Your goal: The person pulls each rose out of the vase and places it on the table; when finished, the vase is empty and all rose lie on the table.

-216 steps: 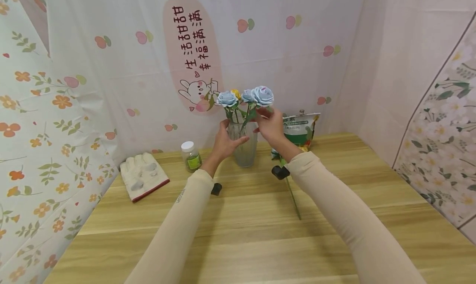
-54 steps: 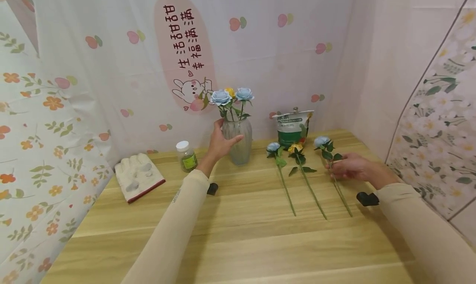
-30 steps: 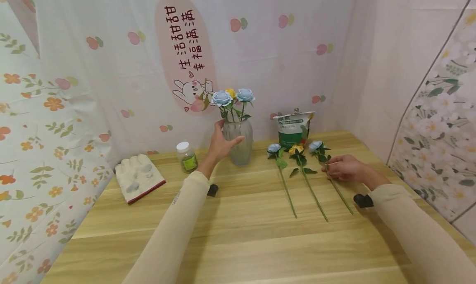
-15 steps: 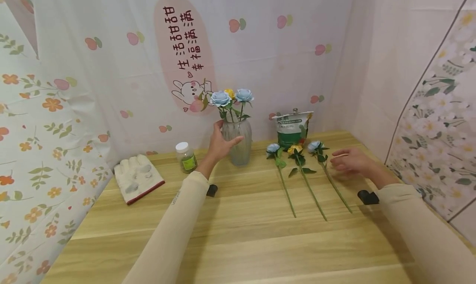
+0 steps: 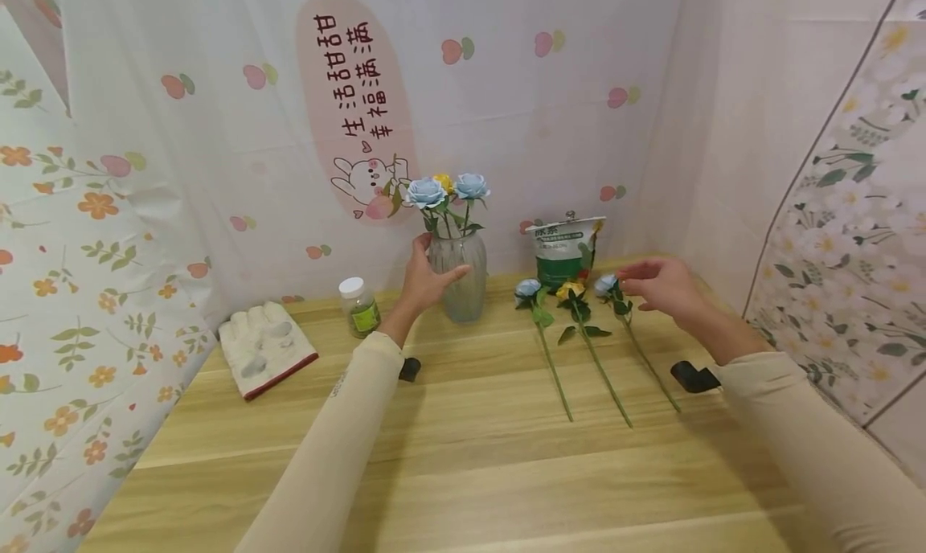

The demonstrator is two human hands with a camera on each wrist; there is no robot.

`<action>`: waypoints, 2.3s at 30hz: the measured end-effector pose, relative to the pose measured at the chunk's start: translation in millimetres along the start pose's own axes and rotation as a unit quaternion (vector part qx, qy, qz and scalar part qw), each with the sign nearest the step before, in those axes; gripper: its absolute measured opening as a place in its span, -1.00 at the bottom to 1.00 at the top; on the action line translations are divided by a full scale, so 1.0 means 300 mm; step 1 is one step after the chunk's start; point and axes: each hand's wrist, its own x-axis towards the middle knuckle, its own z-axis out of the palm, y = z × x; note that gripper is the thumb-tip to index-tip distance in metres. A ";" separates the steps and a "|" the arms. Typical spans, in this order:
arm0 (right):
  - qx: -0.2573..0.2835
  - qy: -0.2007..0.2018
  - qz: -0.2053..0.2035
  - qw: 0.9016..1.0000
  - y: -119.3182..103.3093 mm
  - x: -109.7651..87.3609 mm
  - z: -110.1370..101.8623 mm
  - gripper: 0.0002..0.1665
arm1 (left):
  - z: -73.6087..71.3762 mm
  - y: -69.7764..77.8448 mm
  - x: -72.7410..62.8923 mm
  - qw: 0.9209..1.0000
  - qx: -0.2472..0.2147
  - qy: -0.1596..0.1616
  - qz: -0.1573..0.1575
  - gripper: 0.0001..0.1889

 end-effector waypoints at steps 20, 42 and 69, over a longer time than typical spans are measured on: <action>0.022 -0.006 -0.048 0.999 -0.204 0.072 0.287 -0.63 | 0.007 -0.002 0.008 1.000 0.011 -0.002 0.003 0.10; 0.012 0.015 -0.116 0.993 -0.405 0.199 0.487 -0.67 | 0.002 -0.008 0.010 1.000 -0.008 -0.004 0.005 0.03; 0.022 0.054 -0.087 0.995 -0.565 0.337 0.641 -0.59 | -0.005 -0.002 0.009 1.000 0.004 0.005 -0.002 -0.04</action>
